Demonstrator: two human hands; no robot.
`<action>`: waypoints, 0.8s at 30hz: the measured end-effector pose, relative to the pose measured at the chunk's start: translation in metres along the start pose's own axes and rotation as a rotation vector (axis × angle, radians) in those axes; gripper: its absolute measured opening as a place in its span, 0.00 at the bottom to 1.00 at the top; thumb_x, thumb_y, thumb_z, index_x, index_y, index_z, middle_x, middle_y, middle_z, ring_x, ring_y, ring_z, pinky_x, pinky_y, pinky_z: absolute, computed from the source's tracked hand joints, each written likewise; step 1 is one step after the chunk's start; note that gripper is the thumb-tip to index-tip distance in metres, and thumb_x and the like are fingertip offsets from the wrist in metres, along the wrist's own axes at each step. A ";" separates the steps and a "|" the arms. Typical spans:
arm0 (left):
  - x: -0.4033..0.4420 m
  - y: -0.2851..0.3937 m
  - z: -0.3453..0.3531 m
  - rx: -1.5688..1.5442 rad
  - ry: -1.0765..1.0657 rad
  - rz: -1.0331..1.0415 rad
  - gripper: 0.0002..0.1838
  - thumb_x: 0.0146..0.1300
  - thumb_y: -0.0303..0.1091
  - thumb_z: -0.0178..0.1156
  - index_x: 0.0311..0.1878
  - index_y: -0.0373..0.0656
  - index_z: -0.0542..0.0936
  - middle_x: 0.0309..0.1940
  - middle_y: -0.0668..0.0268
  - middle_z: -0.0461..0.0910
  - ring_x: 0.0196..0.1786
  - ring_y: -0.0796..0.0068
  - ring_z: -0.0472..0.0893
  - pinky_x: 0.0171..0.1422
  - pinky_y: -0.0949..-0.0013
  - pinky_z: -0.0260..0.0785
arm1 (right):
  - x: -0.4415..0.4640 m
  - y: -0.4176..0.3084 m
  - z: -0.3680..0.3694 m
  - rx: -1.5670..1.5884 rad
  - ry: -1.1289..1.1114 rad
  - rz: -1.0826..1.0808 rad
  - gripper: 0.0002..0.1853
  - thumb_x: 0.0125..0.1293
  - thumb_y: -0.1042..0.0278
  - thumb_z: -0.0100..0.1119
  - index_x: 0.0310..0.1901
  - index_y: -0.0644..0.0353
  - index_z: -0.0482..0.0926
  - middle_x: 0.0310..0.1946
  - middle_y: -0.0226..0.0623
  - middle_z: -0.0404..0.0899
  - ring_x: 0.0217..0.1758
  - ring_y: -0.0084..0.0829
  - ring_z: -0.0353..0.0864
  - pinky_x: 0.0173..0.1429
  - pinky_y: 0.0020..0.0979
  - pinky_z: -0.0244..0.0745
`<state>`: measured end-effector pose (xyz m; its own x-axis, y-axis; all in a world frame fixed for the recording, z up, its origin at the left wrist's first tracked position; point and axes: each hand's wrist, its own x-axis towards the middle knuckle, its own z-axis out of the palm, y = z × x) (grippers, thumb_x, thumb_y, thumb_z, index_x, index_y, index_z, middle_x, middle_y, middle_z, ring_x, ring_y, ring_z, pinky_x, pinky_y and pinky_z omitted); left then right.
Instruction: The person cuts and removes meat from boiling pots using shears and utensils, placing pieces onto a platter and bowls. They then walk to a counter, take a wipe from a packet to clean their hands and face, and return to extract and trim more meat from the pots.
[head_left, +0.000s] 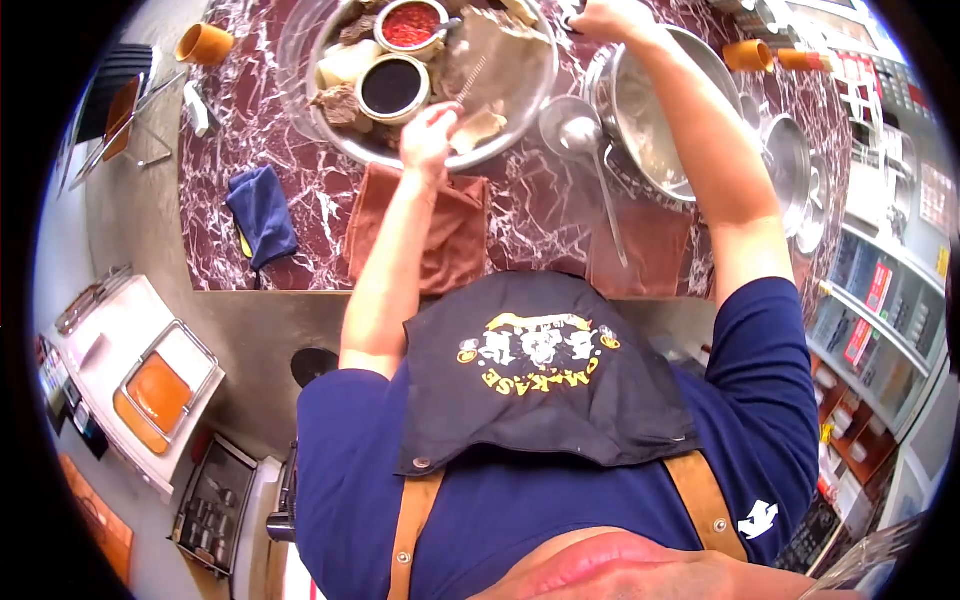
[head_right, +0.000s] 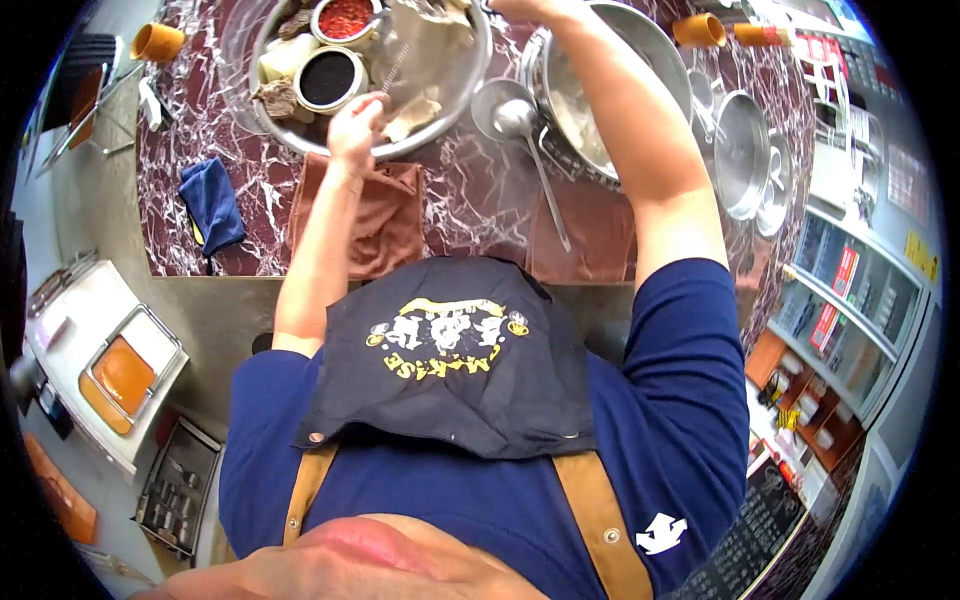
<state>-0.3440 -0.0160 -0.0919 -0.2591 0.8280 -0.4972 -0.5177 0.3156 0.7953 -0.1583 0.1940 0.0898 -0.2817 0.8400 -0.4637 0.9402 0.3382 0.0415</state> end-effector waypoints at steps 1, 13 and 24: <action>0.006 0.006 -0.006 0.010 -0.043 -0.002 0.10 0.63 0.25 0.58 0.47 0.36 0.82 0.30 0.75 0.78 0.27 0.88 0.69 0.30 0.82 0.60 | -0.009 0.010 0.001 0.090 0.071 -0.010 0.21 0.50 0.61 0.60 0.44 0.65 0.80 0.40 0.52 0.82 0.46 0.47 0.82 0.49 0.42 0.76; 0.016 0.072 -0.008 0.066 -0.052 0.136 0.09 0.67 0.26 0.56 0.47 0.35 0.81 0.30 0.73 0.77 0.24 0.90 0.67 0.25 0.85 0.55 | -0.060 0.013 0.046 -0.391 -0.034 -0.371 0.09 0.51 0.63 0.60 0.32 0.54 0.86 0.31 0.37 0.85 0.37 0.39 0.85 0.39 0.39 0.79; 0.000 0.051 -0.050 0.210 -0.152 0.046 0.10 0.66 0.25 0.55 0.47 0.36 0.82 0.31 0.76 0.79 0.26 0.92 0.66 0.28 0.85 0.56 | -0.002 -0.011 0.064 -0.361 -0.089 -0.479 0.12 0.45 0.57 0.70 0.31 0.52 0.87 0.30 0.35 0.85 0.35 0.37 0.85 0.38 0.37 0.79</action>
<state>-0.4114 -0.0231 -0.0689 -0.1449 0.8986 -0.4141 -0.3238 0.3524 0.8780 -0.1562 0.1617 0.0333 -0.6258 0.5256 -0.5763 0.5842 0.8054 0.1002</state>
